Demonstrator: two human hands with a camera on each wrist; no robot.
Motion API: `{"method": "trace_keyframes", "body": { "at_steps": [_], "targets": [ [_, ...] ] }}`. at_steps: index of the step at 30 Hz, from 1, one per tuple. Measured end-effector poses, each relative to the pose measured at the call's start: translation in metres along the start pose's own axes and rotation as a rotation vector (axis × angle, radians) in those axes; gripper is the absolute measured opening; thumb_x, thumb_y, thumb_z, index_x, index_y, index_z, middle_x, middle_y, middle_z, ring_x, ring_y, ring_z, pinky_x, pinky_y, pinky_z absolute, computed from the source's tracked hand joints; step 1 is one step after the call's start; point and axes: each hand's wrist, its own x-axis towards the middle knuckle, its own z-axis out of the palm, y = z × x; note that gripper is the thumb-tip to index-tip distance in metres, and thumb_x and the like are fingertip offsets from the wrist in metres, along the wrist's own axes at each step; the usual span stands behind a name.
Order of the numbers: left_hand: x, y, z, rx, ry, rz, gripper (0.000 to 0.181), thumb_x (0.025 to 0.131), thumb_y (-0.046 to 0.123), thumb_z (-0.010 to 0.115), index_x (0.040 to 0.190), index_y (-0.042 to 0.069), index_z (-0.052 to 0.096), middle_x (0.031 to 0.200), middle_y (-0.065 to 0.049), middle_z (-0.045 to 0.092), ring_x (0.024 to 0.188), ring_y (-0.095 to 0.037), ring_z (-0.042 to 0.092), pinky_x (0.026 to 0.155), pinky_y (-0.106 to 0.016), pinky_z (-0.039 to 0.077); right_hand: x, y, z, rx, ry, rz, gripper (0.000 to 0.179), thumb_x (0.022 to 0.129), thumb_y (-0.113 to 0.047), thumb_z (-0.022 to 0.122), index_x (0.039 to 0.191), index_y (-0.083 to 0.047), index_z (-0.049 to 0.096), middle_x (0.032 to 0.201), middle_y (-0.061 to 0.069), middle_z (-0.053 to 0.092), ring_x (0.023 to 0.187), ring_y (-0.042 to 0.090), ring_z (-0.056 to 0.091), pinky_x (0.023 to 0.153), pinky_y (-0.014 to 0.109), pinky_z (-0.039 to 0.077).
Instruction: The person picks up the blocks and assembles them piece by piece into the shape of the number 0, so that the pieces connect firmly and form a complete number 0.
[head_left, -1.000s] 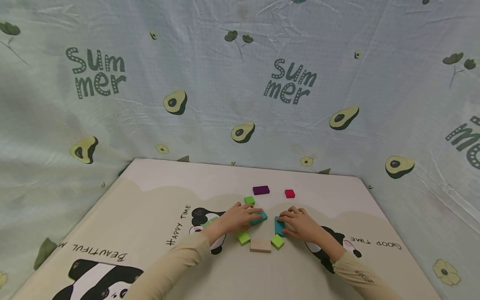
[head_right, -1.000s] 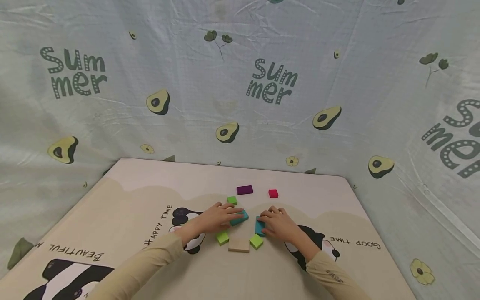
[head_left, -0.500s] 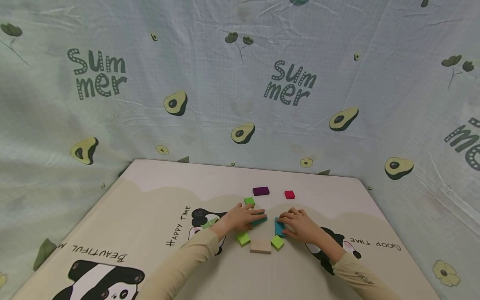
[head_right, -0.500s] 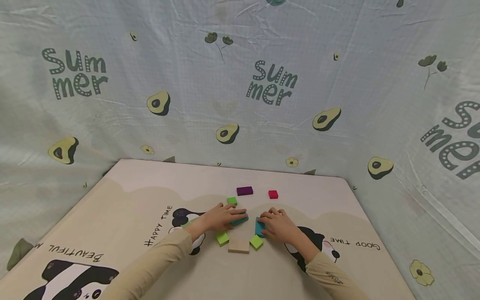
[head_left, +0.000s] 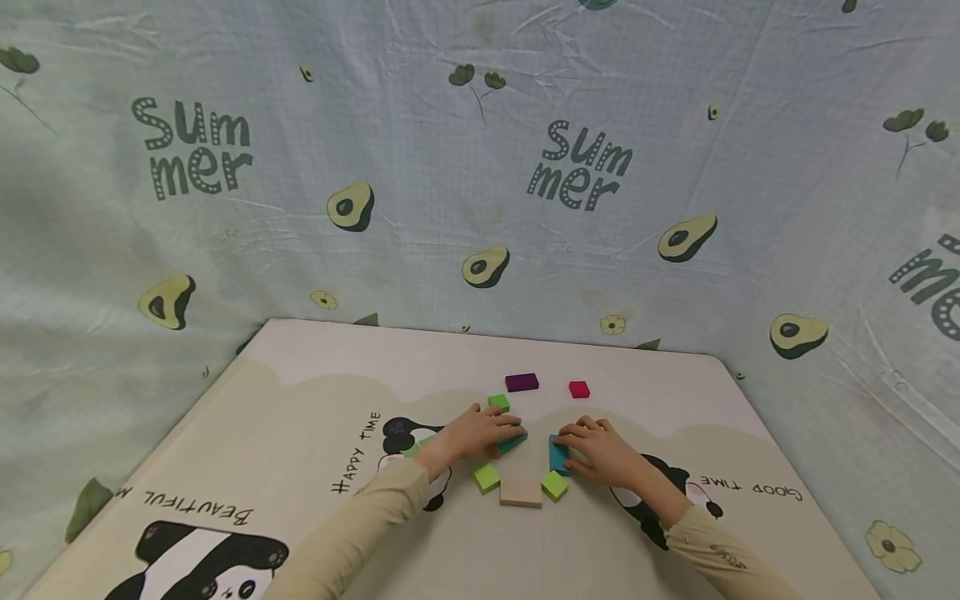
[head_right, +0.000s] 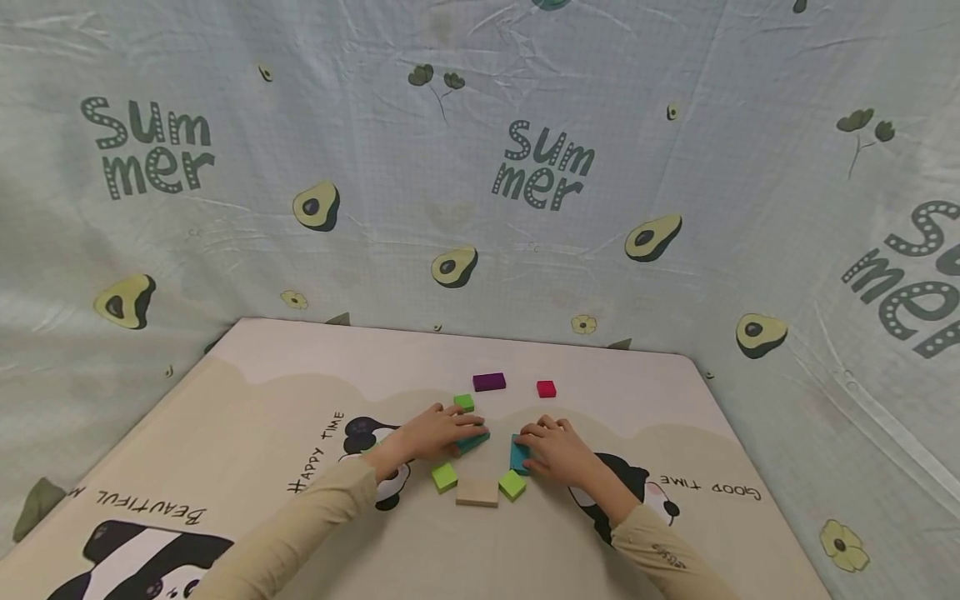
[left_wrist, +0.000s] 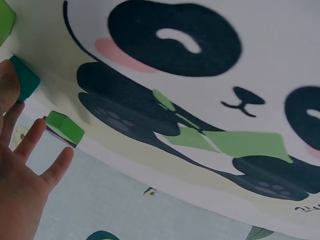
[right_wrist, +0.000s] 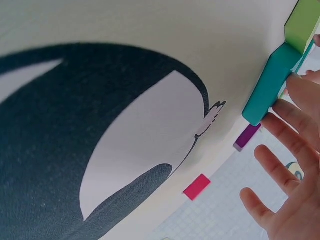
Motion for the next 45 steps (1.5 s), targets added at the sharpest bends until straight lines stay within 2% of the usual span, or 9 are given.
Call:
{"method": "trace_keyframes", "body": {
  "at_steps": [3, 8, 15, 29, 39, 45],
  "targets": [
    [-0.003, -0.002, -0.001, -0.024, 0.019, -0.003, 0.048, 0.084, 0.035, 0.058, 0.129, 0.025, 0.045, 0.132, 0.007, 0.048, 0.118, -0.017, 0.044, 0.089, -0.038, 0.042, 0.000, 0.000, 0.000, -0.003, 0.001, 0.001, 0.035, 0.081, -0.029, 0.062, 0.113, -0.014, 0.060, 0.111, 0.002, 0.059, 0.099, 0.019, 0.047, 0.079, 0.044, 0.040],
    [-0.008, -0.005, 0.000, -0.002, 0.069, 0.007, 0.047, 0.080, 0.041, 0.060, 0.124, 0.026, 0.051, 0.126, 0.007, 0.053, 0.112, -0.015, 0.047, 0.083, -0.035, 0.044, 0.000, 0.000, 0.000, 0.001, 0.012, -0.003, 0.035, 0.081, -0.029, 0.062, 0.113, -0.014, 0.060, 0.111, 0.002, 0.059, 0.099, 0.019, 0.047, 0.079, 0.044, 0.041],
    [-0.017, -0.010, 0.002, -0.020, 0.053, -0.008, 0.045, 0.081, 0.038, 0.060, 0.124, 0.026, 0.052, 0.125, 0.004, 0.053, 0.106, -0.014, 0.047, 0.082, -0.035, 0.043, -0.001, 0.000, 0.001, -0.005, 0.027, -0.010, 0.036, 0.081, -0.029, 0.063, 0.113, -0.014, 0.061, 0.111, 0.002, 0.059, 0.099, 0.019, 0.047, 0.079, 0.044, 0.040],
    [-0.036, -0.014, -0.001, -0.045, 0.083, -0.016, 0.047, 0.080, 0.038, 0.063, 0.123, 0.021, 0.054, 0.119, -0.001, 0.054, 0.106, -0.016, 0.048, 0.082, -0.035, 0.043, -0.001, -0.001, -0.003, -0.007, 0.028, -0.015, 0.036, 0.080, -0.029, 0.064, 0.113, -0.013, 0.061, 0.111, 0.003, 0.059, 0.098, 0.020, 0.048, 0.079, 0.044, 0.041],
    [-0.040, -0.016, 0.001, -0.026, 0.114, -0.018, 0.050, 0.078, 0.043, 0.062, 0.121, 0.019, 0.055, 0.114, -0.002, 0.056, 0.101, -0.016, 0.048, 0.079, -0.034, 0.043, -0.001, 0.001, 0.002, 0.000, 0.031, -0.013, 0.036, 0.081, -0.029, 0.063, 0.114, -0.014, 0.060, 0.111, 0.001, 0.059, 0.099, 0.019, 0.047, 0.079, 0.043, 0.041],
    [-0.043, -0.017, 0.005, -0.009, 0.139, 0.003, 0.049, 0.080, 0.043, 0.060, 0.121, 0.018, 0.055, 0.113, -0.002, 0.055, 0.101, -0.016, 0.048, 0.078, -0.033, 0.043, -0.002, 0.001, 0.003, 0.003, 0.034, -0.014, 0.036, 0.081, -0.028, 0.064, 0.114, -0.014, 0.060, 0.111, 0.002, 0.059, 0.099, 0.019, 0.047, 0.079, 0.043, 0.041]
  ]
}}
